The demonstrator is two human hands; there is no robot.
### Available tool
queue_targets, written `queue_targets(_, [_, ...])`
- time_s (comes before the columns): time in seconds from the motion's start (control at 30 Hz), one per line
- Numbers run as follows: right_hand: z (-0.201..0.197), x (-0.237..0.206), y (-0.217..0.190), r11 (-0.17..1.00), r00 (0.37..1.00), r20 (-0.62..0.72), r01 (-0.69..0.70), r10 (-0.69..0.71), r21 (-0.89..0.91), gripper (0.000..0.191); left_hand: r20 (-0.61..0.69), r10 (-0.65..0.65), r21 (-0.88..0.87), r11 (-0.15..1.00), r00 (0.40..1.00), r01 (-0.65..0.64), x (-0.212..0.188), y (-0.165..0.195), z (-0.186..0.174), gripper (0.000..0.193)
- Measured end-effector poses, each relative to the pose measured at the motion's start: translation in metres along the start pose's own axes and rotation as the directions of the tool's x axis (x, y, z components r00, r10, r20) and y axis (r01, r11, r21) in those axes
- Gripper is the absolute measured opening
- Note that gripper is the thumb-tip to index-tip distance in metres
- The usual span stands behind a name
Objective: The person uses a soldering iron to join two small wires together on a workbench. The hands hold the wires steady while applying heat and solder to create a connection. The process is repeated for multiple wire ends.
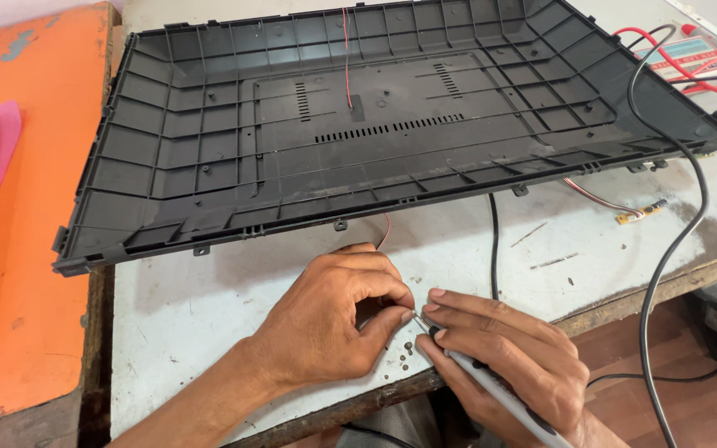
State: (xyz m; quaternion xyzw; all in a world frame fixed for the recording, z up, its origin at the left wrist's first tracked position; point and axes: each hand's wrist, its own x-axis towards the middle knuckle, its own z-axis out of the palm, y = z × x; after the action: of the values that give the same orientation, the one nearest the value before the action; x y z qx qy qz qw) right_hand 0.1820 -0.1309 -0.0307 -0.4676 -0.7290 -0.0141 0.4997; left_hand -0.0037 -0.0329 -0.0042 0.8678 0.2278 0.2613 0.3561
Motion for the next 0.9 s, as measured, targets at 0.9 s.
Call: queue_targets(0.9, [-0.0022,-0.0077,0.0002,0.998,0.998,-0.055,-0.028,0.032,0.055,0.030,-0.050,-0.116,-0.198,0.975,0.992,0.103,-0.0033,-0.0002,0.0062,0.005])
